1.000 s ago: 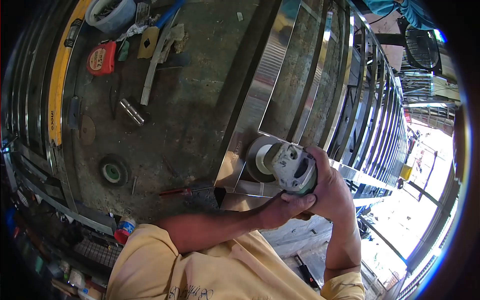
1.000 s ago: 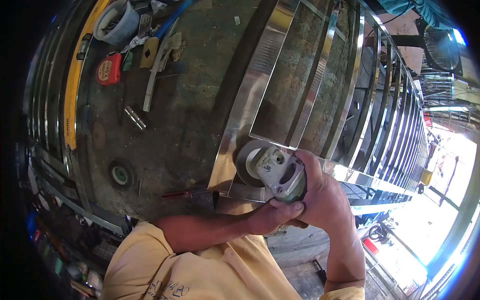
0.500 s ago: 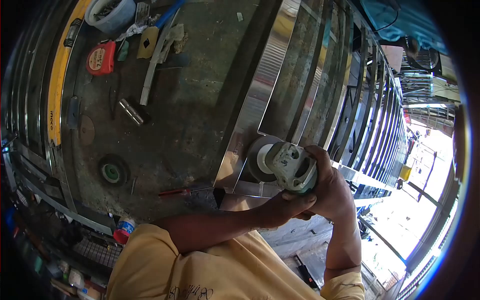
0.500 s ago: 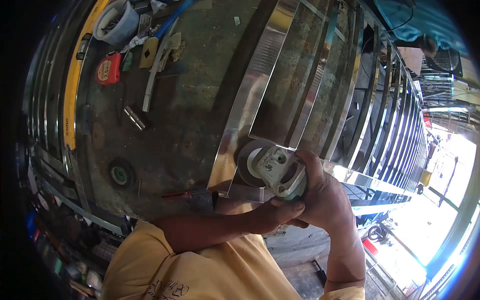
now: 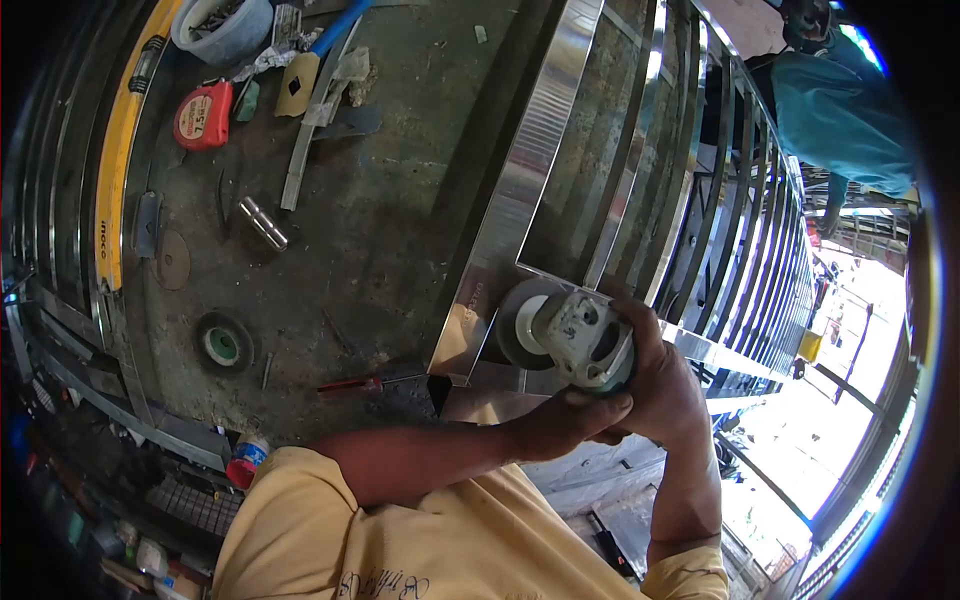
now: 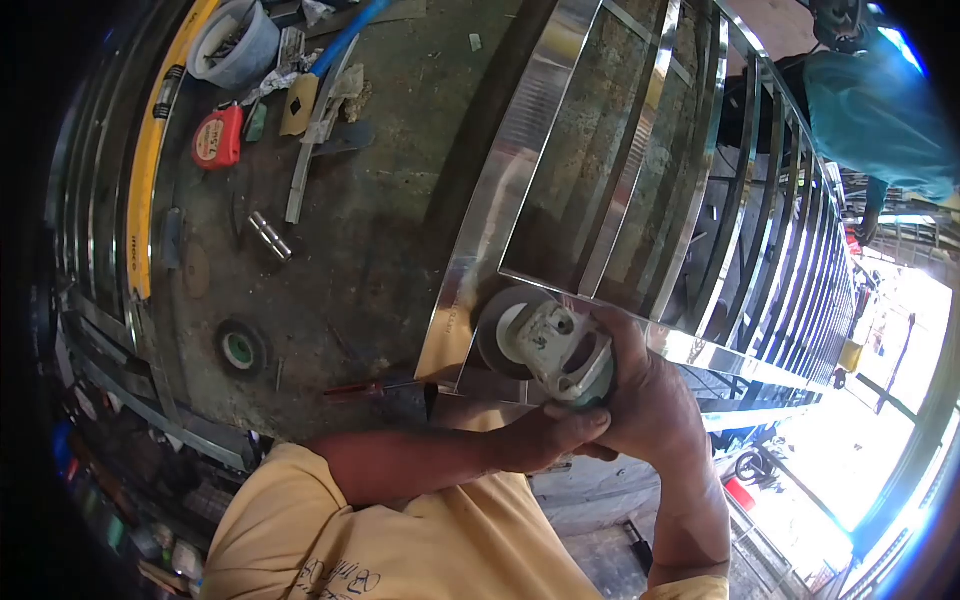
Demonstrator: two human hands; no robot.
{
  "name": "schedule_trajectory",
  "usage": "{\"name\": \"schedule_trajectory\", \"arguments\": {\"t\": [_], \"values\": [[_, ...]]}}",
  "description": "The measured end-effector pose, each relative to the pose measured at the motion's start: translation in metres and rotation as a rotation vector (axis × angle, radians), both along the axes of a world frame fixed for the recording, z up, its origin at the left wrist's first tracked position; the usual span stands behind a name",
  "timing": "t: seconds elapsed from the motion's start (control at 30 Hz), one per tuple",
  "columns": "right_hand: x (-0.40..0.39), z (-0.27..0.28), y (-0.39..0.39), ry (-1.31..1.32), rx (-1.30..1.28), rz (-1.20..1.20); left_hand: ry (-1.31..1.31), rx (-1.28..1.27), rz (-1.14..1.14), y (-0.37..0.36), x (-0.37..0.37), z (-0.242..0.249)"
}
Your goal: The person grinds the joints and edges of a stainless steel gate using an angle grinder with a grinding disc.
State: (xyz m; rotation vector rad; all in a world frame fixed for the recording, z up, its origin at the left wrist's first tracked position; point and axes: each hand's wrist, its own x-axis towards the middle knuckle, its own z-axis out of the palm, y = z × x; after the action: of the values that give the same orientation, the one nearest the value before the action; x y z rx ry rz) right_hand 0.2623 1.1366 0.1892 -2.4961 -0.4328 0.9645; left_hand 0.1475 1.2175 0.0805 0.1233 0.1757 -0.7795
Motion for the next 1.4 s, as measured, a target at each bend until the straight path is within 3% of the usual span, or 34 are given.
{"name": "schedule_trajectory", "arguments": {"t": [0.3, 0.47, 0.73, 1.0, 1.17, 1.3, 1.4], "values": [[-0.013, 0.003, -0.01, 0.054, -0.096, -0.01, -0.024, -0.061, -0.078, -0.008, -0.012, -0.005], [-0.015, 0.003, -0.013, 0.1, -0.085, -0.046, -0.001, -0.034, 0.007, -0.006, -0.016, 0.002], [0.005, 0.0, 0.009, -0.036, -0.061, 0.007, -0.1, -0.023, 0.002, 0.017, 0.013, -0.003], [-0.024, 0.002, -0.015, 0.054, -0.108, -0.019, 0.0, -0.015, 0.017, -0.013, -0.025, -0.002], [-0.029, 0.004, -0.013, -0.036, -0.119, 0.007, -0.052, -0.065, 0.033, -0.006, -0.019, -0.001], [-0.026, 0.005, -0.002, -0.066, -0.127, 0.085, -0.109, 0.054, 0.118, -0.002, -0.02, -0.01], [-0.024, 0.001, 0.002, -0.106, -0.105, 0.158, -0.052, 0.086, 0.035, 0.003, -0.025, -0.016]]}}
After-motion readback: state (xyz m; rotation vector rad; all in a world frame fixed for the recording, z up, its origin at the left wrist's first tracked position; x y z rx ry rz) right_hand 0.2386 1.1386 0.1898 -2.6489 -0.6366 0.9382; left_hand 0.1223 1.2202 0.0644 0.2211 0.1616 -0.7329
